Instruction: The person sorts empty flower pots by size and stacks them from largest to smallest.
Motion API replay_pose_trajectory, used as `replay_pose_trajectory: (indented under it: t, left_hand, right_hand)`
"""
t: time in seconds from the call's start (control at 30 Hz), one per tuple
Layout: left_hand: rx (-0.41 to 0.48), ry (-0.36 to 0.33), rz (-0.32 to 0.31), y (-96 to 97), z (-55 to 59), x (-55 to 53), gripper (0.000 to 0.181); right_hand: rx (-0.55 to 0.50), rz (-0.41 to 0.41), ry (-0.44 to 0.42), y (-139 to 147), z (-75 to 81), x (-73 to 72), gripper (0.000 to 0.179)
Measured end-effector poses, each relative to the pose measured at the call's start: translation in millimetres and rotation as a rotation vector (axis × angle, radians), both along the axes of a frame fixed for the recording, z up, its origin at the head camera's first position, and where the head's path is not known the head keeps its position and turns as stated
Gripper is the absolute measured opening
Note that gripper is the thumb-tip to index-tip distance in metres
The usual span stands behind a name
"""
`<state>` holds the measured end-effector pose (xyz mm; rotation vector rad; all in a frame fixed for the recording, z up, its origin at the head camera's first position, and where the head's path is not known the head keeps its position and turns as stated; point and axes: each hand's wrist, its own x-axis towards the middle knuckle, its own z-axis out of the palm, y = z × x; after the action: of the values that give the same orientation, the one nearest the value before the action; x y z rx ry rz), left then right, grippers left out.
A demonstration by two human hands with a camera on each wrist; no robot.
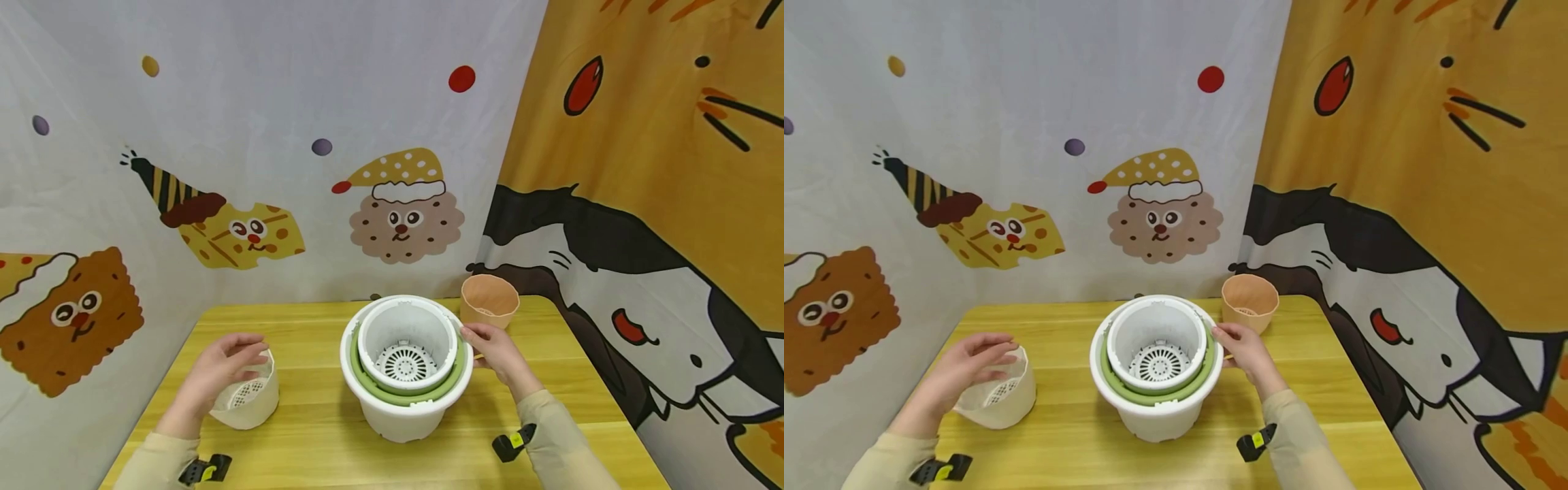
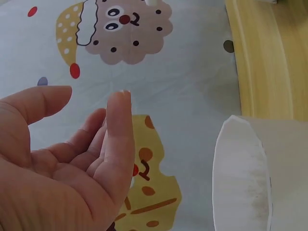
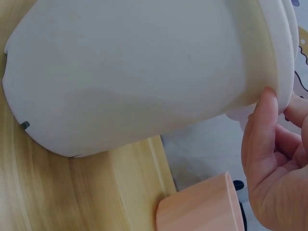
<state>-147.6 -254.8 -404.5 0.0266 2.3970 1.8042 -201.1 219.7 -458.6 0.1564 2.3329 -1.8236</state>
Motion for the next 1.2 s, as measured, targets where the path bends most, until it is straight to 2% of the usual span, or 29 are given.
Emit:
replay_pose_trajectory:
  t: [0.07, 0.17, 0.27, 0.37, 0.43, 0.53, 0.63, 0.73, 0.93, 1.07, 1.2]
  left_hand:
    - [-0.024, 0.016, 0.034, -0.8, 0.3, 0.8, 0.051]
    - [-0.121, 0.072, 0.094, -4.9, -1.8, 1.4, 0.048]
    - [-0.325, 0.180, 0.173, -14.5, -7.0, 2.9, 0.044]
    - [-0.515, 0.248, 0.270, -28.7, -13.8, 4.4, 0.042]
    - [-0.587, 0.247, 0.325, -38.6, -17.5, 5.2, 0.043]
    - [-0.630, 0.198, 0.350, -52.6, -21.8, 3.9, 0.049]
    - [-0.670, 0.118, 0.340, -64.4, -25.8, 0.7, 0.055]
    - [-0.725, 0.029, 0.292, -74.7, -31.8, -2.8, 0.063]
    - [-0.724, -0.137, 0.180, -88.3, -48.4, -5.5, 0.078]
    - [-0.684, -0.169, 0.131, -91.3, -58.3, -5.4, 0.077]
    - [-0.612, -0.171, 0.136, -90.0, -64.1, -5.9, 0.066]
  right_hand:
    - [-0.002, -0.001, 0.001, 0, -0.6, -0.1, 0.048]
    - [0.001, 0.000, 0.003, 0, -0.9, 0.0, 0.049]
    - [0.002, 0.001, 0.003, 0, -0.2, 0.6, 0.050]
    - [0.003, 0.005, 0.003, 0, 0.6, 0.7, 0.050]
    - [0.007, 0.014, 0.006, 0, 1.1, 0.9, 0.050]
    - [0.003, 0.010, 0.002, 0, 0.9, 1.1, 0.049]
    - [-0.001, -0.003, -0.002, -1, 0.9, 1.1, 0.046]
    - [-0.005, -0.009, 0.004, -2, 1.3, 1.4, 0.046]
    - [-0.004, -0.011, -0.001, -3, 2.3, 2.3, 0.045]
    - [-0.005, -0.007, -0.003, -3, 2.9, 3.2, 0.046]
    - [-0.006, -0.006, 0.000, -3, 2.8, 3.4, 0.047]
